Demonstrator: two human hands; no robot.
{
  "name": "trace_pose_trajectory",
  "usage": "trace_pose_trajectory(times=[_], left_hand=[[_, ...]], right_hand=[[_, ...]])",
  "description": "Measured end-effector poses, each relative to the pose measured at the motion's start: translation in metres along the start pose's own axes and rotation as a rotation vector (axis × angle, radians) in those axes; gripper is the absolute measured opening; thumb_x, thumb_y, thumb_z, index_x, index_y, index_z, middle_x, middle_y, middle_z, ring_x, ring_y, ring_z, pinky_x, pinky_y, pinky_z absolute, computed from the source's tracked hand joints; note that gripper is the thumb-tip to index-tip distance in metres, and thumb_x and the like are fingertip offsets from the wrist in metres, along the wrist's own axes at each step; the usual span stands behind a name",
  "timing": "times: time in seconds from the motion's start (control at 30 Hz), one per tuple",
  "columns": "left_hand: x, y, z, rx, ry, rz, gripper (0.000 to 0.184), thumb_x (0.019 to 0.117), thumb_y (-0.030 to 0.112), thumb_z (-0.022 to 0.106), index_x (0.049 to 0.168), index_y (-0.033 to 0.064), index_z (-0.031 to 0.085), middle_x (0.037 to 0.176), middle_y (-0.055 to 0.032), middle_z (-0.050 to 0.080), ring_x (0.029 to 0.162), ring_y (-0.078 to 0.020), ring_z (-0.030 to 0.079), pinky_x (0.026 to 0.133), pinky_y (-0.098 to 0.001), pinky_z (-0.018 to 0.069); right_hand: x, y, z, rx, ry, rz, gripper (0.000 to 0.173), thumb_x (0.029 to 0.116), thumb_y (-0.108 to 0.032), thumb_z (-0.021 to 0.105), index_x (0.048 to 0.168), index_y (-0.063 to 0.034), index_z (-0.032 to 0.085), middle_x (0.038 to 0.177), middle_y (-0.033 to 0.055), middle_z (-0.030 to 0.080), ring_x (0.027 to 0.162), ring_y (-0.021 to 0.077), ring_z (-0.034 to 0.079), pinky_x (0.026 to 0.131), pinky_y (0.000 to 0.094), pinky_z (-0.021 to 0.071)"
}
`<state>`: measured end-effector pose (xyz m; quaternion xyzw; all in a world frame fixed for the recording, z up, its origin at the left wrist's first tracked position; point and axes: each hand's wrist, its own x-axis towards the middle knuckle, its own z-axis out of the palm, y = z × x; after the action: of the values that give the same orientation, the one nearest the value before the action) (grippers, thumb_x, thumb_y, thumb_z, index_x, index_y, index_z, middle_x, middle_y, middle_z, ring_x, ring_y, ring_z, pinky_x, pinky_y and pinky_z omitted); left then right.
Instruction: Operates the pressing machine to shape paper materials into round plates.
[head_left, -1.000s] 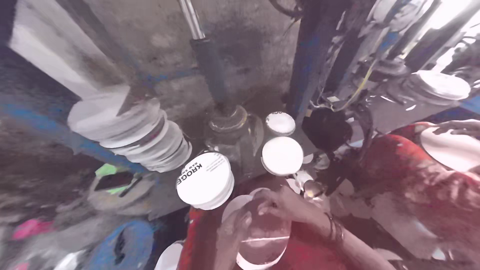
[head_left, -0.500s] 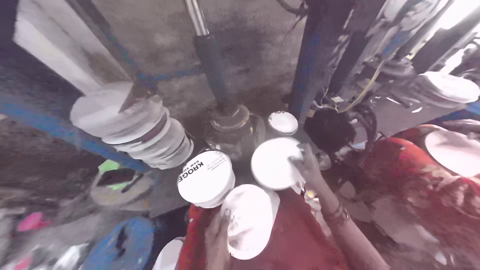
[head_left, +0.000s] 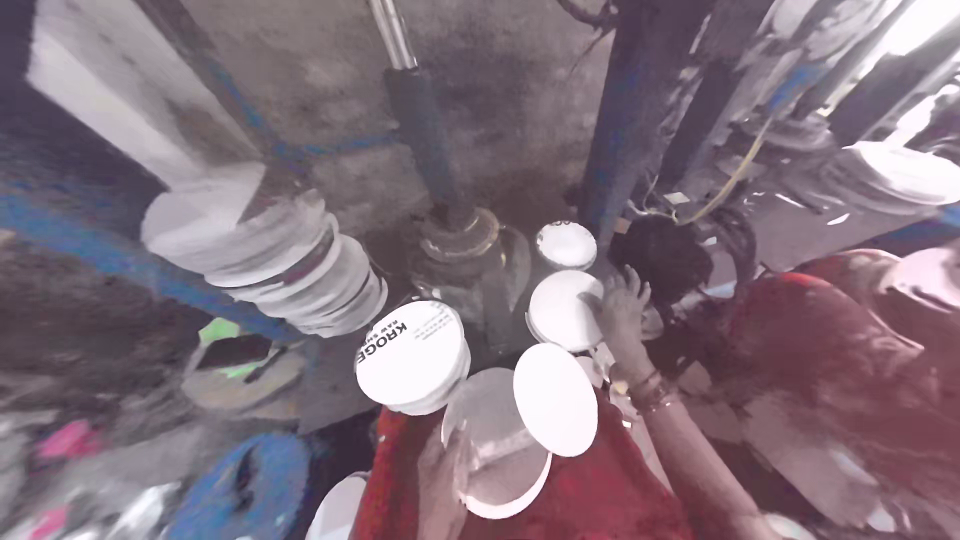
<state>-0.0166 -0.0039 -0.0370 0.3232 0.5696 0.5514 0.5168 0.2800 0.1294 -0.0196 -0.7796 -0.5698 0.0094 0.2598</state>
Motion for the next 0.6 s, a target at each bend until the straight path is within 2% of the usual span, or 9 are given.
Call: trace_pose_trajectory(times=[0.13, 0.23, 0.3, 0.37, 0.43, 0.47, 0.5, 0.53, 0.6], left_hand=[[0.013, -0.033, 0.004, 0.143, -0.067, -0.073, 0.025, 0.0990, 0.004, 0.059, 0.119, -0.0109, 0.060, 0.102, -0.0133, 0.068, 0.087, -0.0093, 0.066, 0.082, -0.0275, 0.0564], [0.022, -0.042, 0.016, 0.274, -0.210, -0.098, 0.025, 0.0995, 0.009, 0.060, 0.116, -0.0092, 0.063, 0.101, -0.0140, 0.068, 0.090, -0.0116, 0.065, 0.085, -0.0311, 0.0553], [0.029, -0.045, 0.022, 0.324, -0.324, -0.106, 0.030, 0.0971, 0.011, 0.065, 0.120, -0.0083, 0.064, 0.110, -0.0176, 0.069, 0.101, -0.0178, 0.066, 0.094, -0.0373, 0.0540], [0.030, -0.044, 0.029, 0.327, -0.368, -0.099, 0.031, 0.0939, 0.010, 0.069, 0.120, -0.0071, 0.064, 0.111, -0.0165, 0.069, 0.101, -0.0171, 0.067, 0.093, -0.0355, 0.0547], [0.028, -0.037, 0.032, 0.336, -0.353, -0.130, 0.035, 0.0939, 0.008, 0.068, 0.125, -0.0081, 0.062, 0.118, -0.0189, 0.067, 0.108, -0.0194, 0.064, 0.098, -0.0367, 0.0518], [0.028, -0.035, 0.033, 0.345, -0.332, -0.140, 0.035, 0.0945, 0.008, 0.068, 0.125, -0.0082, 0.062, 0.119, -0.0192, 0.066, 0.108, -0.0194, 0.064, 0.097, -0.0364, 0.0517], [0.029, -0.037, 0.032, 0.352, -0.315, -0.146, 0.034, 0.0949, 0.008, 0.068, 0.125, -0.0081, 0.062, 0.119, -0.0193, 0.066, 0.108, -0.0194, 0.064, 0.097, -0.0364, 0.0521], [0.031, -0.040, 0.030, 0.358, -0.303, -0.148, 0.034, 0.0952, 0.008, 0.067, 0.124, -0.0081, 0.062, 0.118, -0.0195, 0.066, 0.107, -0.0196, 0.064, 0.097, -0.0367, 0.0525], [0.034, -0.047, 0.025, 0.381, -0.294, -0.162, 0.037, 0.0959, 0.009, 0.067, 0.127, -0.0087, 0.060, 0.122, -0.0219, 0.065, 0.112, -0.0232, 0.063, 0.099, -0.0399, 0.0512]], right_hand=[[-0.010, -0.005, 0.013, 0.097, 0.081, 0.079, 0.040, 0.0976, -0.024, 0.066, 0.124, 0.0057, 0.065, 0.131, 0.0286, 0.062, 0.137, 0.0506, 0.044, 0.115, 0.0680, 0.0246], [-0.013, -0.001, 0.018, 0.149, 0.143, 0.055, 0.040, 0.0968, -0.023, 0.068, 0.121, 0.0085, 0.065, 0.128, 0.0293, 0.063, 0.134, 0.0512, 0.047, 0.114, 0.0673, 0.0285], [-0.015, 0.000, 0.020, 0.176, 0.187, 0.044, 0.040, 0.0957, -0.022, 0.069, 0.120, 0.0087, 0.065, 0.125, 0.0294, 0.065, 0.132, 0.0515, 0.049, 0.113, 0.0685, 0.0291], [-0.019, -0.005, 0.014, 0.193, 0.190, 0.057, 0.040, 0.0961, -0.023, 0.069, 0.120, 0.0093, 0.065, 0.126, 0.0306, 0.064, 0.133, 0.0523, 0.048, 0.112, 0.0682, 0.0301], [-0.026, -0.017, -0.005, 0.199, 0.070, 0.117, 0.044, 0.0998, -0.024, 0.066, 0.126, 0.0113, 0.062, 0.134, 0.0331, 0.058, 0.137, 0.0529, 0.043, 0.114, 0.0661, 0.0302], [-0.024, -0.024, -0.023, 0.147, -0.086, 0.165, 0.047, 0.1023, -0.026, 0.062, 0.134, 0.0091, 0.059, 0.143, 0.0306, 0.054, 0.142, 0.0499, 0.039, 0.115, 0.0638, 0.0294], [-0.013, -0.032, -0.049, 0.047, -0.396, 0.236, 0.054, 0.1077, -0.032, 0.052, 0.149, 0.0018, 0.045, 0.159, 0.0227, 0.039, 0.153, 0.0424, 0.025, 0.121, 0.0584, 0.0246], [-0.023, -0.013, -0.006, 0.138, 0.080, 0.082, 0.045, 0.0989, -0.028, 0.066, 0.124, 0.0094, 0.064, 0.132, 0.0317, 0.060, 0.134, 0.0524, 0.046, 0.109, 0.0670, 0.0345], [-0.017, 0.006, 0.029, 0.281, 0.416, -0.057, 0.037, 0.0910, -0.024, 0.075, 0.110, 0.0082, 0.068, 0.111, 0.0297, 0.067, 0.116, 0.0518, 0.057, 0.098, 0.0675, 0.0411]])
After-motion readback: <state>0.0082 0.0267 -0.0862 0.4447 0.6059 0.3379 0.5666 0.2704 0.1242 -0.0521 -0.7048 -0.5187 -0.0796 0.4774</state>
